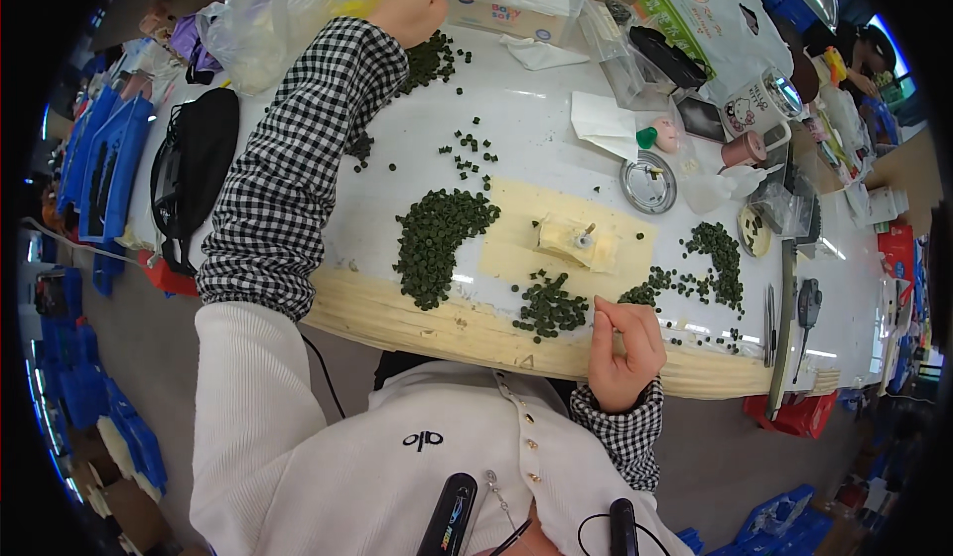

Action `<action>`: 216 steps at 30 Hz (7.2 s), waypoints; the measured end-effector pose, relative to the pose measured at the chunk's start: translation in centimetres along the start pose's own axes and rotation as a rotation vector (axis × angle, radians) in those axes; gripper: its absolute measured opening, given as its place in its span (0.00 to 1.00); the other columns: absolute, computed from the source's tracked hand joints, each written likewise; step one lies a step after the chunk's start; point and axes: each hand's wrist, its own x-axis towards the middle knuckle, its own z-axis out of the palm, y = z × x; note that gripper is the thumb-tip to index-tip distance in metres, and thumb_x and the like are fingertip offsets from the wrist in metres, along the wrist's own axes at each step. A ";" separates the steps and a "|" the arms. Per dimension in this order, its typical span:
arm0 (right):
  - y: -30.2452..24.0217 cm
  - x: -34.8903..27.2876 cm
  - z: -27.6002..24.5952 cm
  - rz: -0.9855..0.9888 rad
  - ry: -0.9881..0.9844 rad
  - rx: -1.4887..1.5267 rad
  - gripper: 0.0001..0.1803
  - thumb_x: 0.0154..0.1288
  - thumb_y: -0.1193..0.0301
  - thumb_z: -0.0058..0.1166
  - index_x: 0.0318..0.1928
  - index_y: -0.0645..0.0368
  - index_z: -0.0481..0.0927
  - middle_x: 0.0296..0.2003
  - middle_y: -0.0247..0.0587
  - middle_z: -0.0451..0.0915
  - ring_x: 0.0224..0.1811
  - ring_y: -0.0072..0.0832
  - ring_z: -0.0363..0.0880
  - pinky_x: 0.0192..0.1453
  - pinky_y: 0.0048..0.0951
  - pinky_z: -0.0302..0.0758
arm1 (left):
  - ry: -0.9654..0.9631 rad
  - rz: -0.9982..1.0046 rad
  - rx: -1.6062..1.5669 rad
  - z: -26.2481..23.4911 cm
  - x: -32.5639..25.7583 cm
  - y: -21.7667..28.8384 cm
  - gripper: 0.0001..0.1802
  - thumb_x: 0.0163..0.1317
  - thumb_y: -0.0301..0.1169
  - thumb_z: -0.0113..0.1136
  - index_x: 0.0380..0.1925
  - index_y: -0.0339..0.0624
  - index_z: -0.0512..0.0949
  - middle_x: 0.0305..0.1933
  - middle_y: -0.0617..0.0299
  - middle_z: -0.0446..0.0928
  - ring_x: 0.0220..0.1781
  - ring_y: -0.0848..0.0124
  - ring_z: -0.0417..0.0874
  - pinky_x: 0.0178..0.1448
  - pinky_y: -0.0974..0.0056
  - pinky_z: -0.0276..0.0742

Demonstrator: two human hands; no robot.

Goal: Assembling small green plastic components at a factory workbench.

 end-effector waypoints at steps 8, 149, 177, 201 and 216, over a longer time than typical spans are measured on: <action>0.1 0.2 0.2 -0.005 0.009 0.007 0.09 0.52 0.84 0.61 0.36 0.66 0.83 0.28 0.44 0.79 0.29 0.34 0.77 0.33 0.27 0.73 | 0.044 0.038 0.127 2.8 0.7 -2.6 0.13 0.54 0.18 0.47 0.38 0.45 0.71 0.41 0.46 0.74 0.48 0.49 0.73 0.53 0.53 0.67; 1.7 2.0 -3.1 -0.159 -0.244 -0.511 0.10 0.47 0.78 0.62 0.34 0.61 0.81 0.30 0.36 0.75 0.38 0.37 0.72 0.45 0.37 0.70 | -0.195 -1.129 -2.024 -3.3 -20.5 16.9 0.10 0.67 0.25 0.54 0.47 0.40 0.76 0.41 0.56 0.80 0.22 0.83 0.62 0.30 0.75 0.61; -4.3 2.9 2.1 0.039 -0.135 0.367 0.07 0.54 0.84 0.60 0.34 0.64 0.77 0.32 0.40 0.79 0.33 0.31 0.78 0.36 0.26 0.75 | -0.416 -1.051 -1.899 -1.8 -19.8 19.2 0.10 0.64 0.25 0.58 0.44 0.35 0.79 0.39 0.54 0.83 0.23 0.86 0.64 0.26 0.78 0.58; -3.6 1.5 2.5 0.120 -0.166 0.555 0.08 0.57 0.85 0.58 0.38 0.67 0.79 0.38 0.44 0.80 0.38 0.28 0.78 0.42 0.24 0.74 | -0.265 -0.973 -1.663 -1.6 -19.8 20.2 0.08 0.54 0.19 0.68 0.35 0.37 0.82 0.32 0.66 0.79 0.31 0.84 0.70 0.36 0.77 0.69; -3.3 1.0 2.6 0.344 -0.209 0.917 0.11 0.61 0.86 0.54 0.44 0.69 0.80 0.43 0.47 0.79 0.42 0.28 0.79 0.46 0.25 0.76 | -0.244 -0.960 -1.601 -1.7 -19.7 20.1 0.07 0.54 0.19 0.67 0.34 0.36 0.82 0.32 0.64 0.81 0.32 0.83 0.74 0.38 0.77 0.72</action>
